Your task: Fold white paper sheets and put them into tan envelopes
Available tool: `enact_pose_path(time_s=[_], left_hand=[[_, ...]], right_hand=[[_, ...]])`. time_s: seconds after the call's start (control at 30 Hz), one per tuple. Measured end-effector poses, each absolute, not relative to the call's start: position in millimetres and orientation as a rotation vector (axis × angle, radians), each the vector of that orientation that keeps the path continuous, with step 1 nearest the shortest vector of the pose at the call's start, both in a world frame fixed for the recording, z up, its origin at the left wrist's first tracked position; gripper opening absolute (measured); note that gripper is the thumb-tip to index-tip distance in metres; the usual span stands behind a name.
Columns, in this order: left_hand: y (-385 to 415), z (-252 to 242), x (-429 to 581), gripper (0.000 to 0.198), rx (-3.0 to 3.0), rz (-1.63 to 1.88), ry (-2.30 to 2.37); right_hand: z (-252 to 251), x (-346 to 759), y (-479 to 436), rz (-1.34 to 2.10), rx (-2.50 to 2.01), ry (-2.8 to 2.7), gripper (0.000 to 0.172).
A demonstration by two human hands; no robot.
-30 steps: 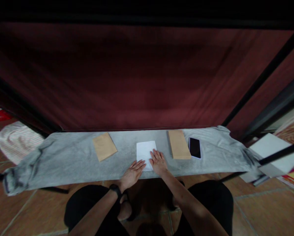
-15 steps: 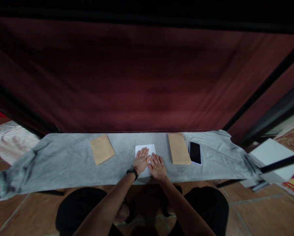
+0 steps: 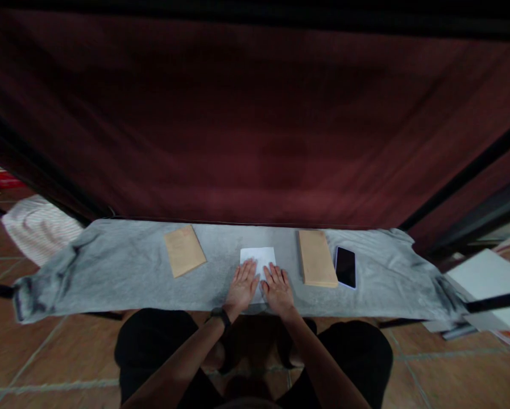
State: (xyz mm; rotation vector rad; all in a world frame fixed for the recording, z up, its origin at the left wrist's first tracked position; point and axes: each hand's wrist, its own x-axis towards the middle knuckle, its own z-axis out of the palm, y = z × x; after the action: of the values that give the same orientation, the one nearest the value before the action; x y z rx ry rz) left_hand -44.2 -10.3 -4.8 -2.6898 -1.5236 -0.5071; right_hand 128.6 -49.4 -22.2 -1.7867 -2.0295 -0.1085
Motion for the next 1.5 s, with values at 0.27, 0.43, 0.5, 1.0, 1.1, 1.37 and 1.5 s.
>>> enact_pose_path(time_s=[0.27, 0.43, 0.5, 1.0, 1.1, 1.37, 1.5], left_hand=[[-49, -7, -64, 0.059, -2.816, -0.402, -1.380], [-48, 2, -79, 0.058, -2.819, -0.363, -1.454], [-51, 5, -80, 0.057, -2.818, -0.360, -1.473], [-67, 5, -89, 0.055, -2.906, -0.374, -1.382], [-67, 5, -95, 0.056, -2.889, -0.388, -1.418], [-67, 16, -69, 0.054, -2.856, -0.124, -1.539], [-61, 19, -66, 0.056, -2.925, -0.084, -1.471]], right_hand=[[-19, 140, -58, -0.136, -1.825, -2.081, 0.051], [-19, 159, -75, -0.143, -1.864, -2.060, 0.051], [-15, 159, -81, -0.140, -1.881, -2.039, 0.051], [-18, 147, -117, -0.093, -1.713, -2.169, 0.053], [-18, 159, -121, -0.102, -1.713, -2.168, 0.055], [-16, 152, -119, -0.045, -1.778, -2.151, 0.053], [-8, 153, -115, -0.003, -1.784, -2.188, 0.051]])
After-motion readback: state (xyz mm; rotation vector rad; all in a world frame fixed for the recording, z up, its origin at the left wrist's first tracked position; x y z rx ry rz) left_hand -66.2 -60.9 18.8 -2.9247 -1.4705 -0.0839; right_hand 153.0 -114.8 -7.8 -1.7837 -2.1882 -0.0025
